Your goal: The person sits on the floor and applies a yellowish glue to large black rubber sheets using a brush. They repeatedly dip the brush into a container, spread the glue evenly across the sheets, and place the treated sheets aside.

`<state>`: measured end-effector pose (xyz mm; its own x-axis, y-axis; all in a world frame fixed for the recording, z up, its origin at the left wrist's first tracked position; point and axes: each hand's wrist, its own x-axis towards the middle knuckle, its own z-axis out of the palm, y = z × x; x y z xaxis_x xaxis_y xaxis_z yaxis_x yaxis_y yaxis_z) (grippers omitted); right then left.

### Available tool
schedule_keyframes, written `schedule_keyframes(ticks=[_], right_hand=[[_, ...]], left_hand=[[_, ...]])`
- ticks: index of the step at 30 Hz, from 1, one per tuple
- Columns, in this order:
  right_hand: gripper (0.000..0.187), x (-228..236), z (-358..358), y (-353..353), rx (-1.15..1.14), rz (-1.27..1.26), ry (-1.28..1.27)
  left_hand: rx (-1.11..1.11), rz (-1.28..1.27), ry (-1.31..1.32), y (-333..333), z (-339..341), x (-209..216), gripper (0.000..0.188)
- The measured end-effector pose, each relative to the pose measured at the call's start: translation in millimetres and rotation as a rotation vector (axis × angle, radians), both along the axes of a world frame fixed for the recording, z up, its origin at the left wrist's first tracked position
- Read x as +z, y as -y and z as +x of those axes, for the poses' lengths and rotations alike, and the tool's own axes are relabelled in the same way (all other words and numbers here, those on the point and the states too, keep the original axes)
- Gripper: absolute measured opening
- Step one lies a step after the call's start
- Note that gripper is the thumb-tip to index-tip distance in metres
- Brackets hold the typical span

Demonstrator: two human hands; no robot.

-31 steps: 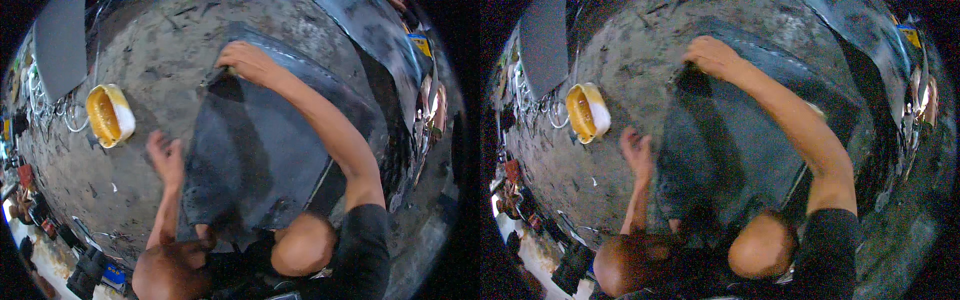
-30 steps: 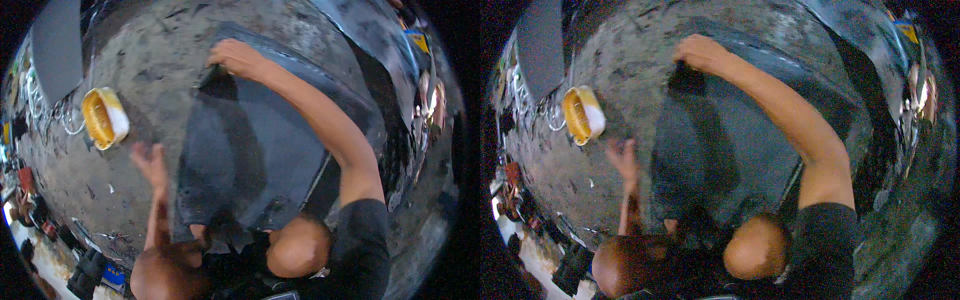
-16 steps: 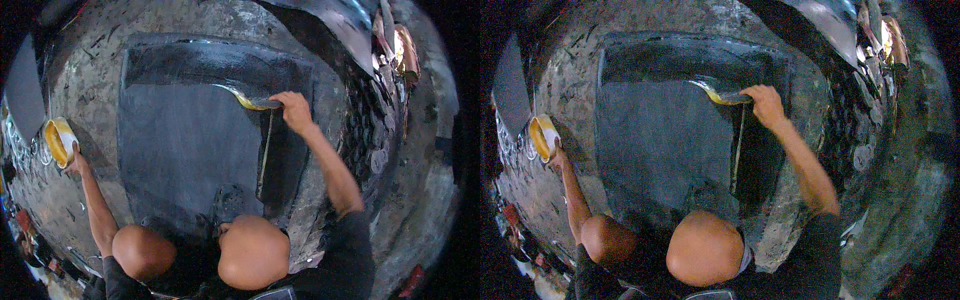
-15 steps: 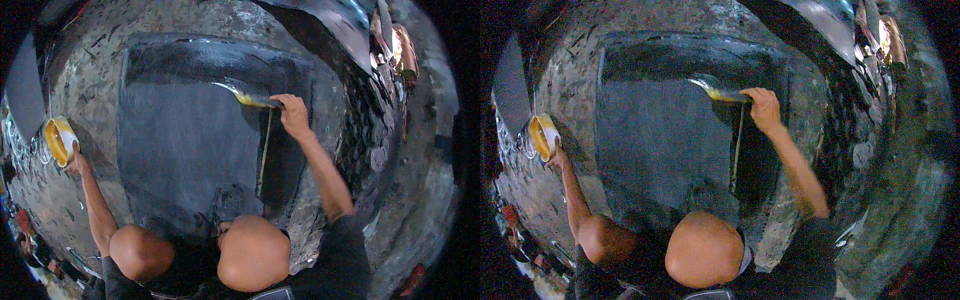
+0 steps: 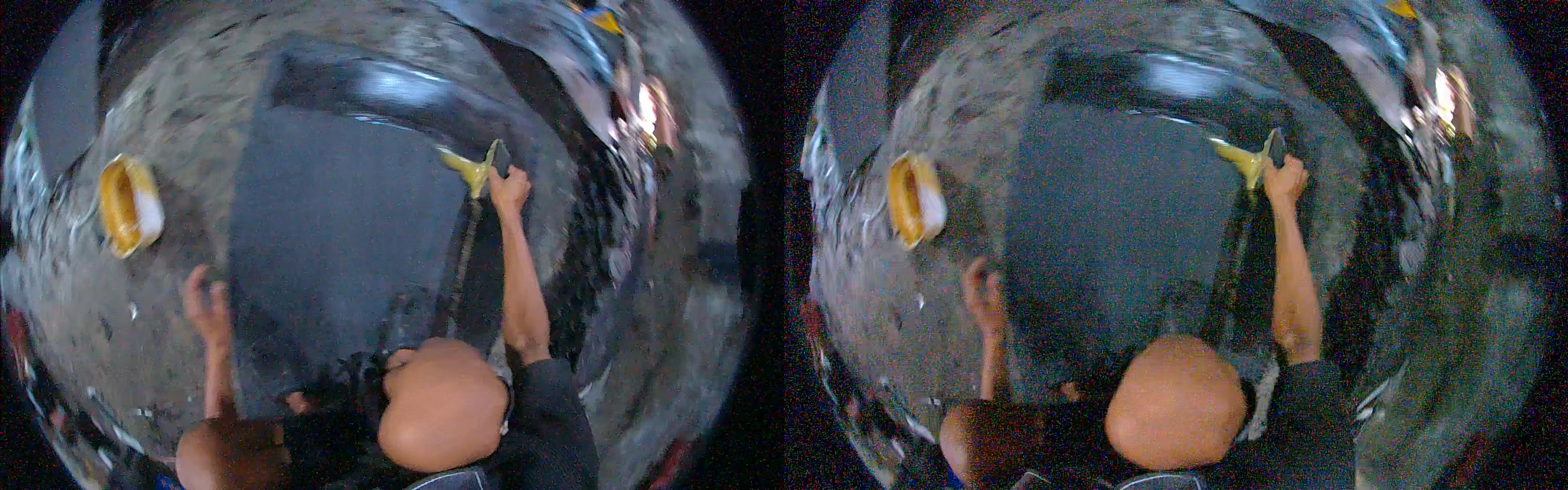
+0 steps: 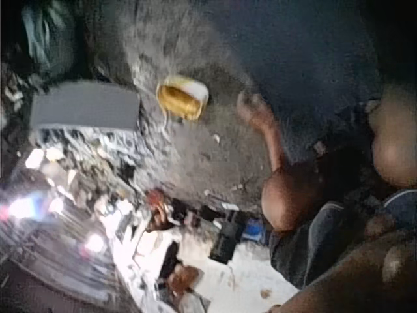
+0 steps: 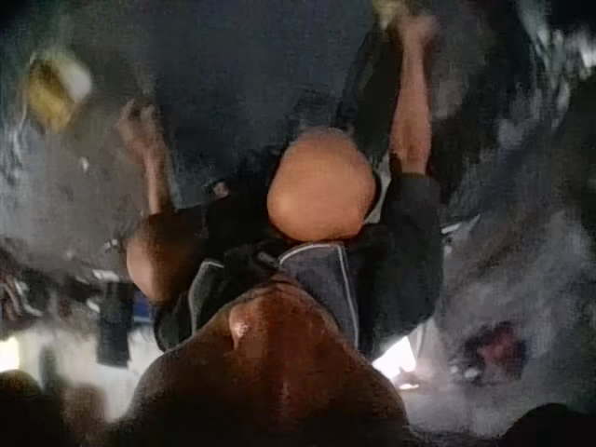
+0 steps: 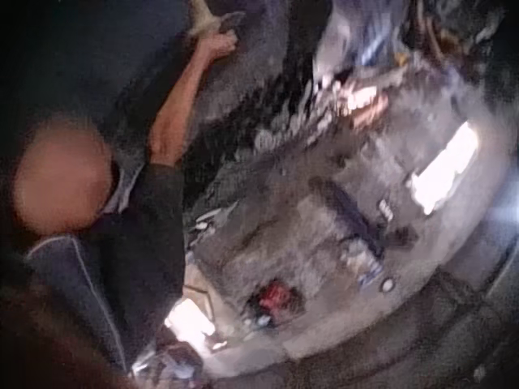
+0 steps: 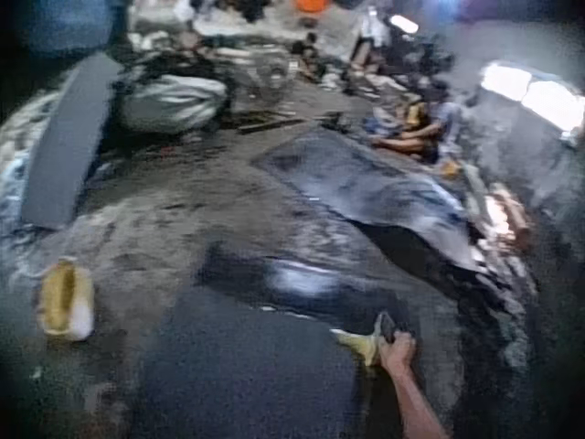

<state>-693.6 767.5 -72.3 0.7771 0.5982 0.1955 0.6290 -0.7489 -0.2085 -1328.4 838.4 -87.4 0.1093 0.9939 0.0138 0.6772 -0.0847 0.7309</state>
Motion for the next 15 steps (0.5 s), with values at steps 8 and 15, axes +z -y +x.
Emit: schedule_keyframes(ticks=[8, 15], right_hand=[[0.043, 17.3, -219.1, -257.9, 0.444, -0.128, -0.215], [0.036, 30.2, -267.4, -287.0, 0.662, -0.207, -0.151]], left_hand=[[-0.133, 0.098, -0.196, 21.0, 48.6, -10.7, 0.06], [-0.135, 0.084, -0.169, 19.2, 50.4, -11.5, 0.06]])
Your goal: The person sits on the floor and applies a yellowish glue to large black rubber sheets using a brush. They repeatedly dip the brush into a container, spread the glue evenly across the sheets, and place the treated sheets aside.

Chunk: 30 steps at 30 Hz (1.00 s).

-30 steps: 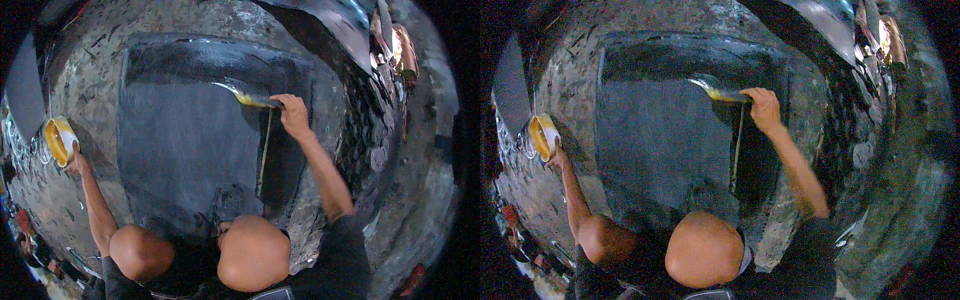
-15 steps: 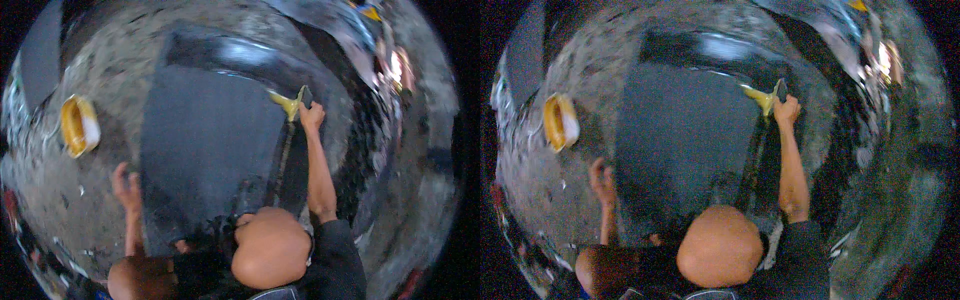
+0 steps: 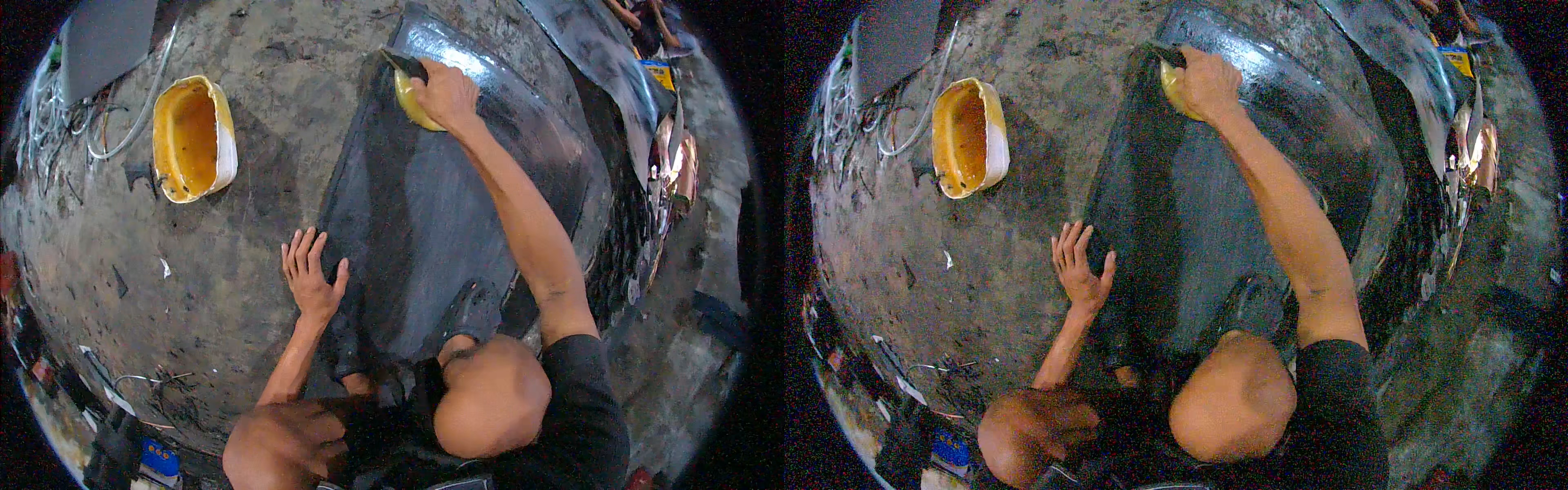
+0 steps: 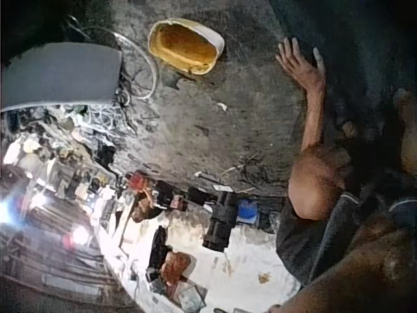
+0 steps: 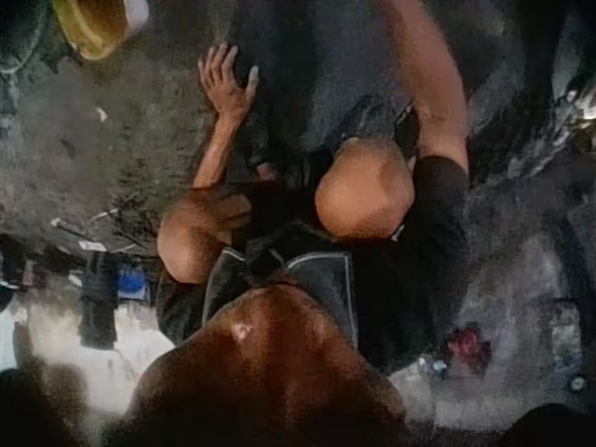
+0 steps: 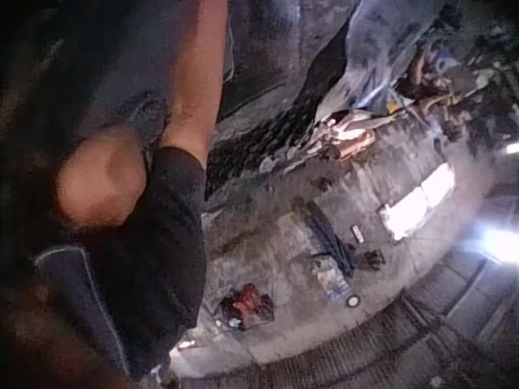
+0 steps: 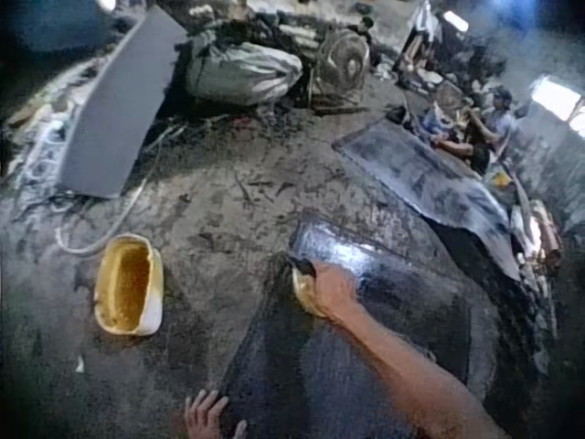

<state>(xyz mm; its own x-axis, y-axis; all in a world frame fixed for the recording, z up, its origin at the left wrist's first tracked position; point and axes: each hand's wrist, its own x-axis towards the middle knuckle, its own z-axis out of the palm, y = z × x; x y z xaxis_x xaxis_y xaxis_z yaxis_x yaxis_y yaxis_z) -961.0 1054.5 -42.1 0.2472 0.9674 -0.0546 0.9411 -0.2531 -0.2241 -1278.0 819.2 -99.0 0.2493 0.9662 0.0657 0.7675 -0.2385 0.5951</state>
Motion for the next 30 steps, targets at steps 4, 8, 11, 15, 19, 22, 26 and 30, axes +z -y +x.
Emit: schedule_keyframes(ticks=[4, 8, 11, 15, 19, 22, 26, 30], right_hand=[[0.026, 19.3, -13.1, 17.4, 0.29, -0.121, -0.039], [0.034, -16.9, -1.6, 19.0, 0.797, 0.047, -0.098], [0.038, -38.8, 49.8, -9.6, 0.984, 0.175, -0.152], [0.039, -13.6, 122.2, 66.4, 0.854, -0.058, -0.097], [0.043, 2.7, 259.8, 251.5, 0.413, -0.088, -0.083], [0.047, -8.2, 271.9, 376.7, 0.254, 0.132, -0.147], [0.05, 10.8, 212.6, 447.4, -0.103, 0.237, -0.103], [0.039, -20.3, 178.7, 509.3, -0.183, 0.314, 0.134]], left_hand=[[-0.005, -0.021, -0.02, 4.3, 0.7, 2.2, 0.06], [-0.031, 0.007, -0.056, -0.4, 3.2, -0.5, 0.063], [-0.08, 0.034, -0.075, 3.6, 9.2, -6.6, 0.065], [-0.109, -0.025, -0.19, 8.7, -14.0, -8.0, 0.066], [-0.175, -0.127, -0.218, -7.3, 0.3, 7.8, 0.065], [-0.188, -0.047, -0.223, -11.5, -7.8, -1.1, 0.07], [-0.176, 0.012, -0.202, -7.0, -9.7, -7.1, 0.074], [-0.188, 0.034, -0.172, 0.6, 12.5, -2.3, 0.068]])
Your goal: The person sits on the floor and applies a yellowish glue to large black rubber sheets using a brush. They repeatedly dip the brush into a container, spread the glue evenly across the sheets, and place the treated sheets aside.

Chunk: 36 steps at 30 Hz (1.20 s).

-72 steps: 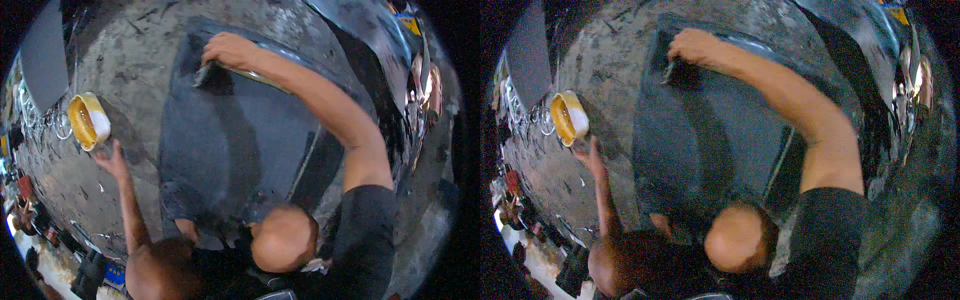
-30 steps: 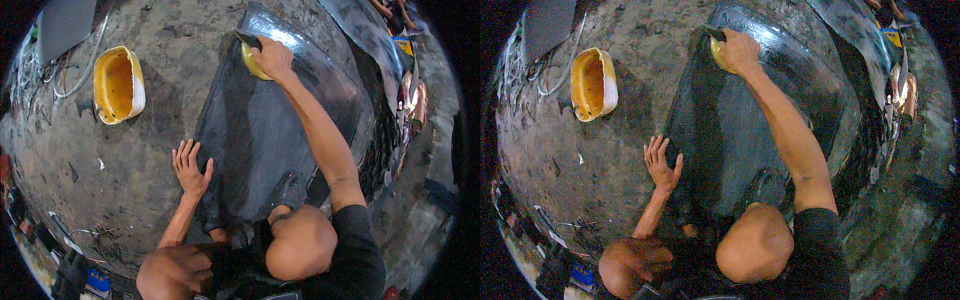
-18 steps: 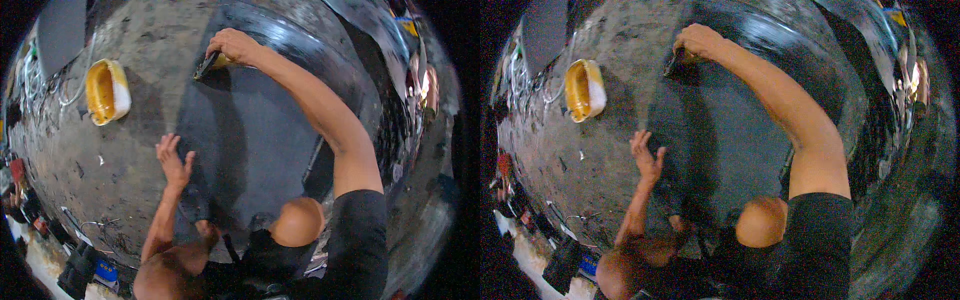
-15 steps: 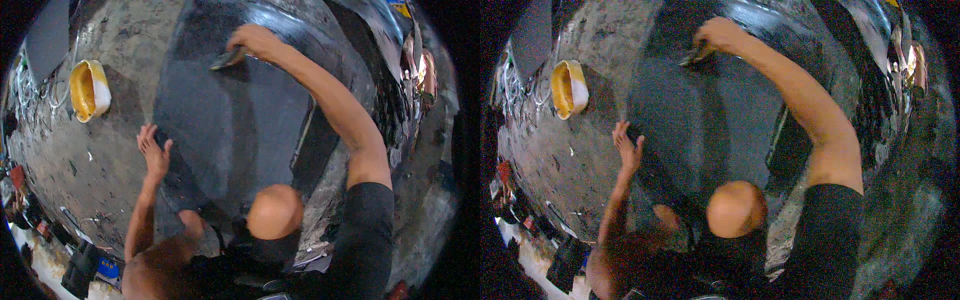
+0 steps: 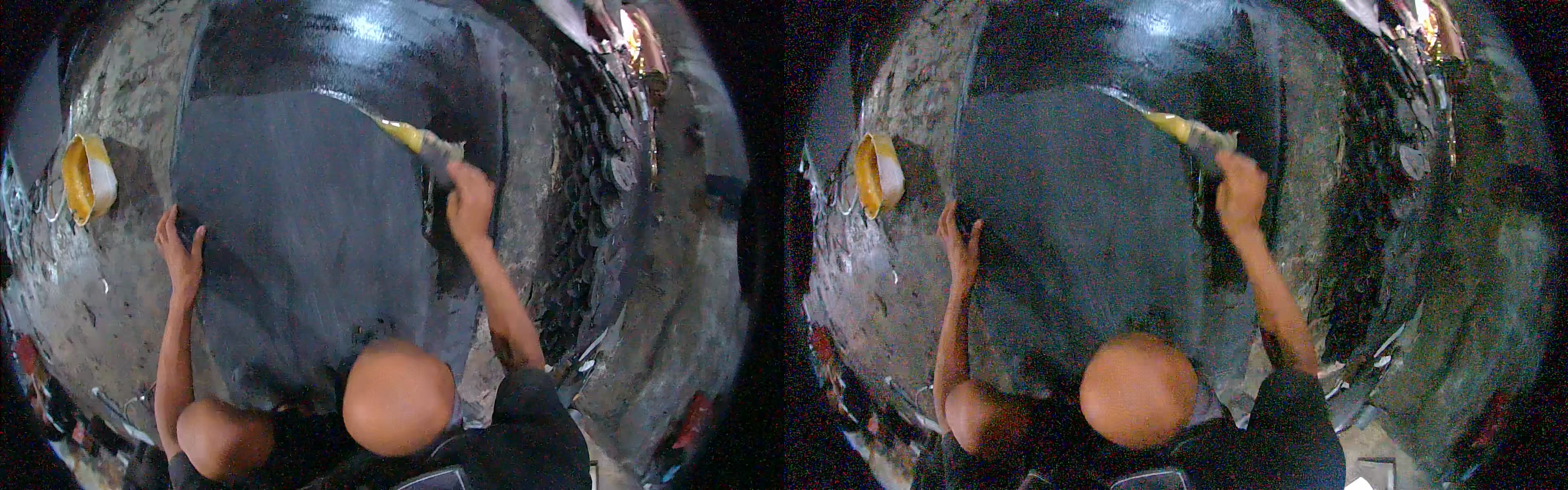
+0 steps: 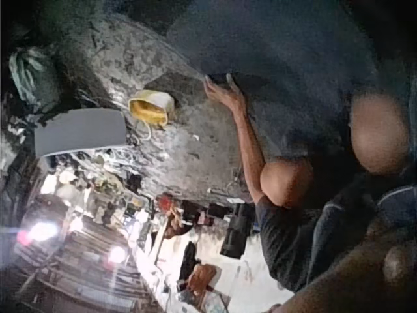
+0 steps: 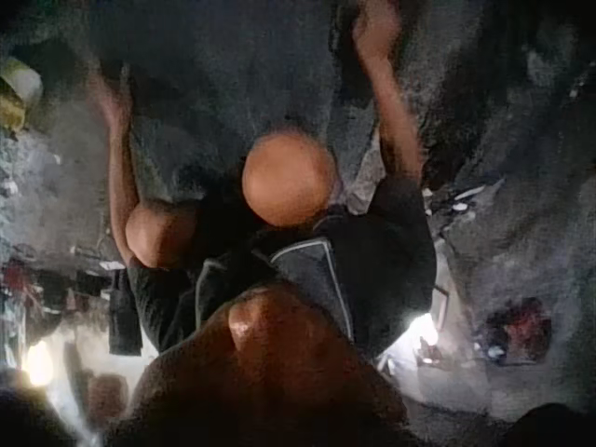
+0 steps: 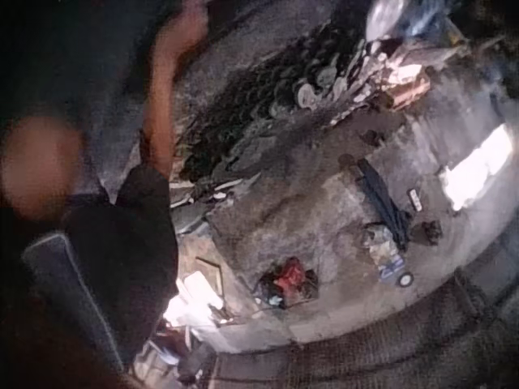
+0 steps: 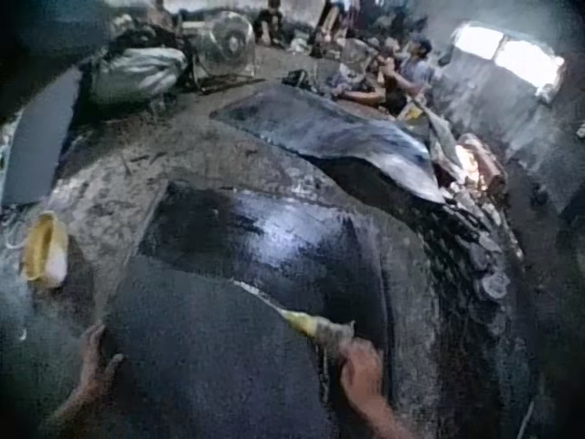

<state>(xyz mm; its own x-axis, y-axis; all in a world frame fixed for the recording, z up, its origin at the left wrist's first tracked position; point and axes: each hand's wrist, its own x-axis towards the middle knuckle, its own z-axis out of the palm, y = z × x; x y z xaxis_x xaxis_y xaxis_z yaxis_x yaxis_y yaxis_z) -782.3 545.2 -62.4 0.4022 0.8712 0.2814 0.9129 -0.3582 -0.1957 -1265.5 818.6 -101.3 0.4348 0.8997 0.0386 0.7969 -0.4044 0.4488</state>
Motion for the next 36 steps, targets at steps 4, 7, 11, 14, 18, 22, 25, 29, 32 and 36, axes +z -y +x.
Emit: schedule_keyframes(ticks=[4, 7, 11, 14, 18, 22, 25, 29, 32, 36], right_hand=[[0.026, 21.2, -54.2, 8.1, -0.416, -0.038, -0.266], [0.051, 12.8, 8.0, -16.6, -0.689, -0.065, -0.301], [0.051, -23.9, 16.5, -106.4, -0.513, 0.02, -0.027], [0.05, -16.5, -57.9, -239.9, -0.308, -0.105, -0.064], [0.048, -7.2, -161.9, -364.6, -0.03, -0.029, -0.03], [0.046, -19.0, -243.6, -418.8, 0.187, -0.07, -0.092], [0.044, -6.8, -248.3, -419.6, 0.229, -0.167, -0.103], [0.035, 14.6, -255.5, -407.3, 0.418, -0.312, -0.077], [0.027, 0.6, -268.0, -387.1, 0.749, -0.401, -0.124], [0.033, -7.4, -210.0, -431.4, 1.053, -0.239, -0.074]], left_hand=[[0.151, -0.072, 0.047, 0.6, -18.8, 5.5, 0.055], [0.247, -0.251, 0.173, 2.9, -43.3, -0.2, 0.046], [0.23, -0.124, 0.368, 31.0, -46.7, -4.2, 0.038], [0.246, -0.212, 0.422, 26.8, -62.2, -9.5, 0.036], [0.264, -0.362, 0.535, 27.3, -79.0, -5.9, 0.028], [0.282, -0.405, 0.489, 32.2, -90.5, 4.5, 0.025], [0.27, -0.429, 0.487, 29.7, -88.2, 9.6, 0.024], [0.255, -0.426, 0.492, 34.5, -87.8, 10.4, 0.024], [0.349, -0.433, 0.586, 24.3, -87.4, 4.8, 0.034], [0.596, -0.009, 0.667, -65.2, -101.5, -18.7, 0.104]])
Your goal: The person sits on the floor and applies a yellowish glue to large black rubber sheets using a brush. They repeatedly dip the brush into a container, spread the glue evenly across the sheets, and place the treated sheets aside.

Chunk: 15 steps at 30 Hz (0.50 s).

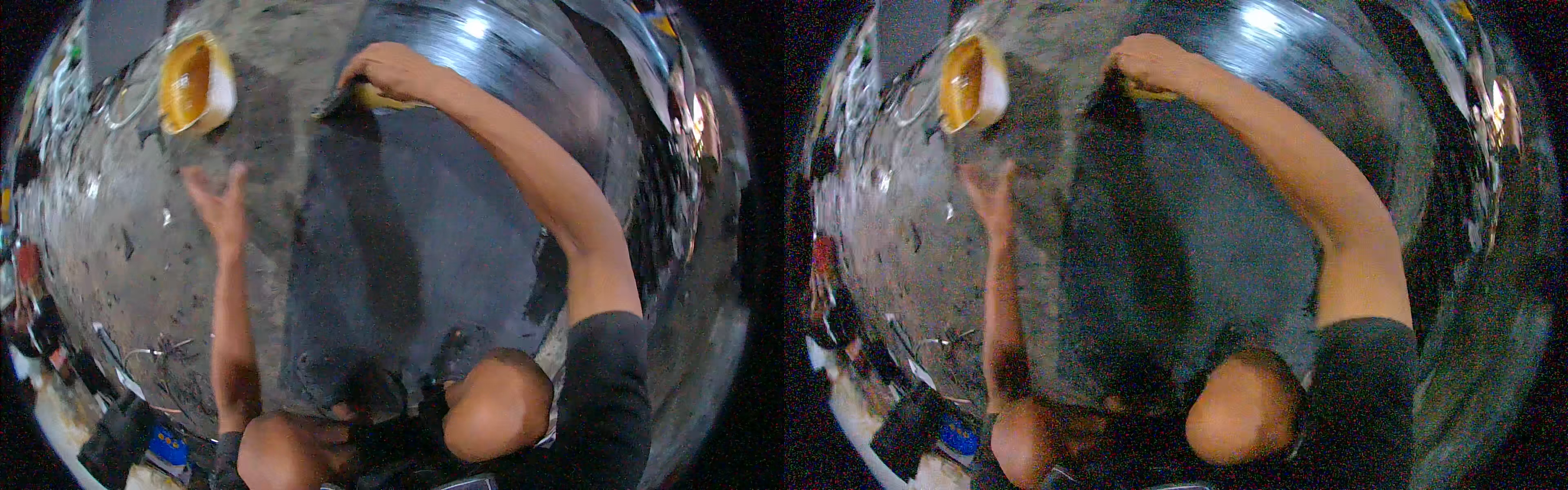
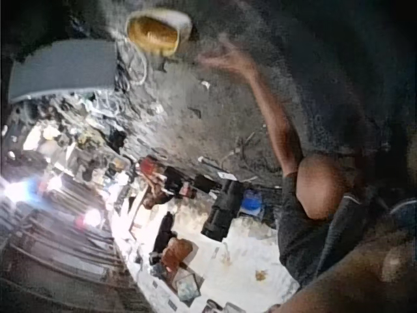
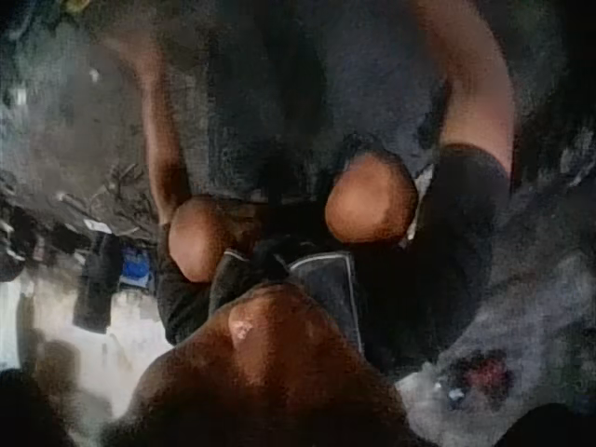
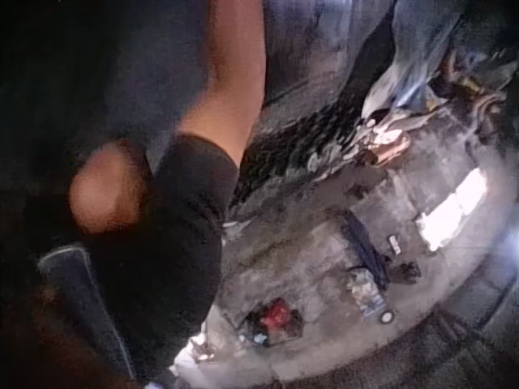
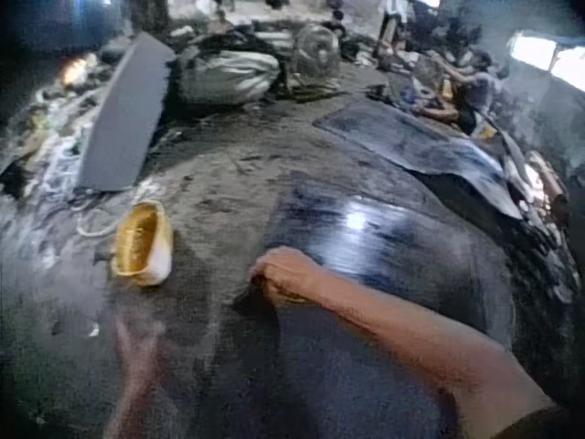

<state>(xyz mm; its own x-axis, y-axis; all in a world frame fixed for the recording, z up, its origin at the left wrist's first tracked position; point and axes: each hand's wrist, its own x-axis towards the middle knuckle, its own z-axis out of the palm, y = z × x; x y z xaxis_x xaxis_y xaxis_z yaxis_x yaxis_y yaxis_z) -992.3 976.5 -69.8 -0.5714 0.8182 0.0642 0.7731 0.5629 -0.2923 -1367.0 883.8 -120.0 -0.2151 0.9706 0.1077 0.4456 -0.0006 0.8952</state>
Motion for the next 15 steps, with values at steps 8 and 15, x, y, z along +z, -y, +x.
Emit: schedule_keyframes(ticks=[8, 15], right_hand=[[0.05, 30.6, 215.5, 247.6, -0.382, -0.229, 0.061], [0.053, 41.9, 188.1, 461.8, -0.953, -0.024, -0.105]], left_hand=[[0.209, 0.195, -0.258, -129.1, -13.3, -31.6, 0.125], [0.312, -0.032, -0.24, -60.3, -53.2, -40.7, 0.126]])
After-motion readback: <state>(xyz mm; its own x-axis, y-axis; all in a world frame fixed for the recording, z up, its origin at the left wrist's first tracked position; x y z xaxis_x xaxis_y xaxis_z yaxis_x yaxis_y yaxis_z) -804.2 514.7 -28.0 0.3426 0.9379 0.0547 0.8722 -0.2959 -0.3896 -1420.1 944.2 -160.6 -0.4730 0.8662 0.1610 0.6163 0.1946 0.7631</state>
